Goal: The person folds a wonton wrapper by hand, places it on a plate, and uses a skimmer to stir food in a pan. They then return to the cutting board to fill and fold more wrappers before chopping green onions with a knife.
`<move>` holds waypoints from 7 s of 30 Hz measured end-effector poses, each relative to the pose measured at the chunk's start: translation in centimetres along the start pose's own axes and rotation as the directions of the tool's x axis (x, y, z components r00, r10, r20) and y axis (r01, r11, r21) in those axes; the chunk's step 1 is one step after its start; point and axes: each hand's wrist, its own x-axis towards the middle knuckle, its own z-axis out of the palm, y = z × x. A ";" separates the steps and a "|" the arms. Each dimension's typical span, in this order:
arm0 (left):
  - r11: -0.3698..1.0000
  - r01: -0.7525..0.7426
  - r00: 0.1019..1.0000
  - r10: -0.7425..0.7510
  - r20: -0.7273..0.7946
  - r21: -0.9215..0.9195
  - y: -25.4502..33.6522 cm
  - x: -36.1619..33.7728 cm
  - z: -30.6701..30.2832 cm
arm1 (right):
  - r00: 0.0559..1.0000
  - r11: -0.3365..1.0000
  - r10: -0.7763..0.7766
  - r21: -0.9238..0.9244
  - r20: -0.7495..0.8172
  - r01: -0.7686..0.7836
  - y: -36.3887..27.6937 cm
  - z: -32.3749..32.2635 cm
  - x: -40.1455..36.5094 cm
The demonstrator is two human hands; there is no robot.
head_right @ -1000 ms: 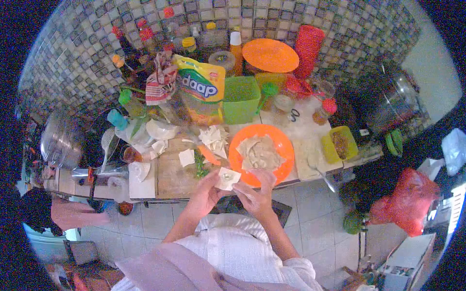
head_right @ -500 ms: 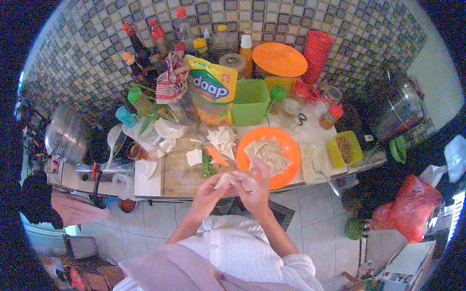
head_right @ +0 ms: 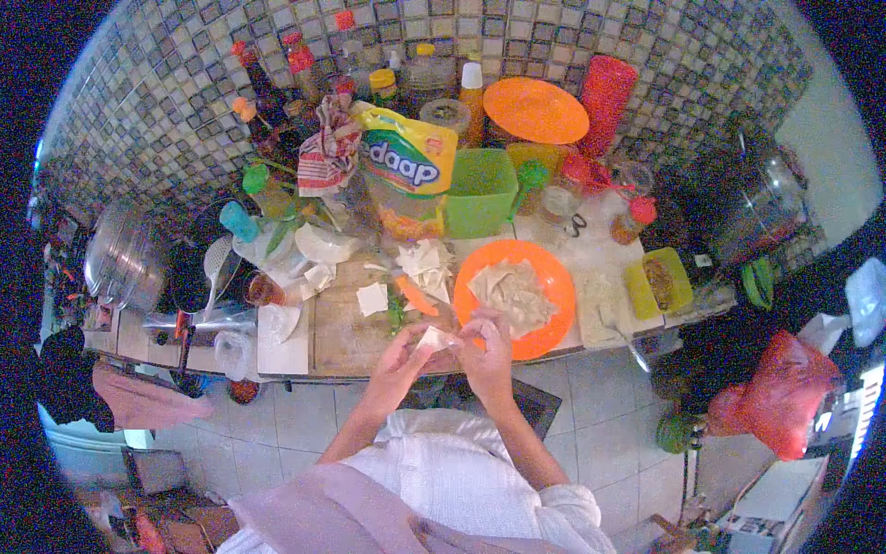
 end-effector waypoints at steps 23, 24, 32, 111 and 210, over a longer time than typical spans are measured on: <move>0.949 0.042 0.989 -0.084 0.121 0.313 -0.2 0.0 -3.8 | 0.929 0.992 0.065 0.074 0.365 -0.099 0.4 1.0 1.0; 0.949 0.044 0.990 -0.084 0.117 0.313 -0.2 0.0 -4.0 | 0.927 0.992 0.057 0.087 0.370 -0.095 0.5 1.1 1.2; 0.977 -0.023 0.990 0.052 -0.134 0.211 -0.6 0.6 -5.7 | 0.938 0.954 0.014 0.275 0.346 -0.115 2.3 3.3 5.5; 0.205 0.052 0.860 0.488 -0.148 0.977 -0.6 6.1 -16.0 | 0.813 0.615 -0.410 -0.784 -0.413 -0.088 8.8 -17.9 -0.5; 0.928 0.180 0.966 -0.229 -0.117 -0.325 -1.8 1.9 -1.9 | 0.718 0.755 -0.321 -0.624 -0.618 -0.200 6.9 -18.0 -2.4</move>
